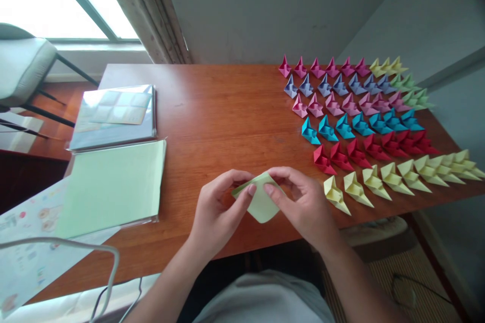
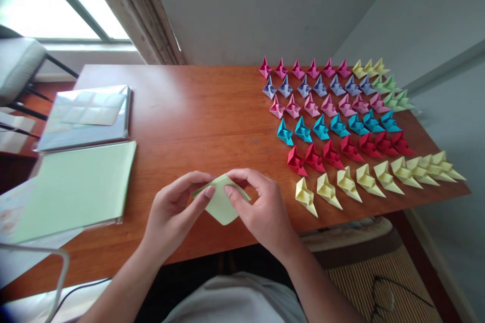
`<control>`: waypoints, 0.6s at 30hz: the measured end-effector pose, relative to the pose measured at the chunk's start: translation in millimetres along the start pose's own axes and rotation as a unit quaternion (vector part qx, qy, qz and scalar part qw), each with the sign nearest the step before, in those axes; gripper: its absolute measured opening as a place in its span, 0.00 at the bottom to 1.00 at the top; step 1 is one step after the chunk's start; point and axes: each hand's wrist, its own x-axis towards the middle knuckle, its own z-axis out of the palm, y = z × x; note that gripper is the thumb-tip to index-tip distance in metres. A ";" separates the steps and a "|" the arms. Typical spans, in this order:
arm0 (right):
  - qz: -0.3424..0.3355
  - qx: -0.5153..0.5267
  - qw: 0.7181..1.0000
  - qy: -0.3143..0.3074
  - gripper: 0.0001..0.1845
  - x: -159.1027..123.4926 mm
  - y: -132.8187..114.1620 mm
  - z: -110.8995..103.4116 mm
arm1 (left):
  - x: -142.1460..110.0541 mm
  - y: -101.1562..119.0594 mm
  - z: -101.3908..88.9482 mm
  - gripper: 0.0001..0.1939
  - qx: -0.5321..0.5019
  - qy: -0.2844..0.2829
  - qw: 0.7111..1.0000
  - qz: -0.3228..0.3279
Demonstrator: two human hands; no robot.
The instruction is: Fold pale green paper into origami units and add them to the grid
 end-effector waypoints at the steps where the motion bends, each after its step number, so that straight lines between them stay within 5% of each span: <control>1: -0.004 -0.007 1.000 -0.002 0.05 0.1 -1.3 0.5 | 1.6 0.7 1.0 0.03 -0.008 0.003 1.000 -0.010; 18: 0.006 -0.017 1.000 -0.004 0.04 1.9 -7.0 1.9 | 3.9 2.4 3.4 0.08 0.012 0.010 1.000 -0.026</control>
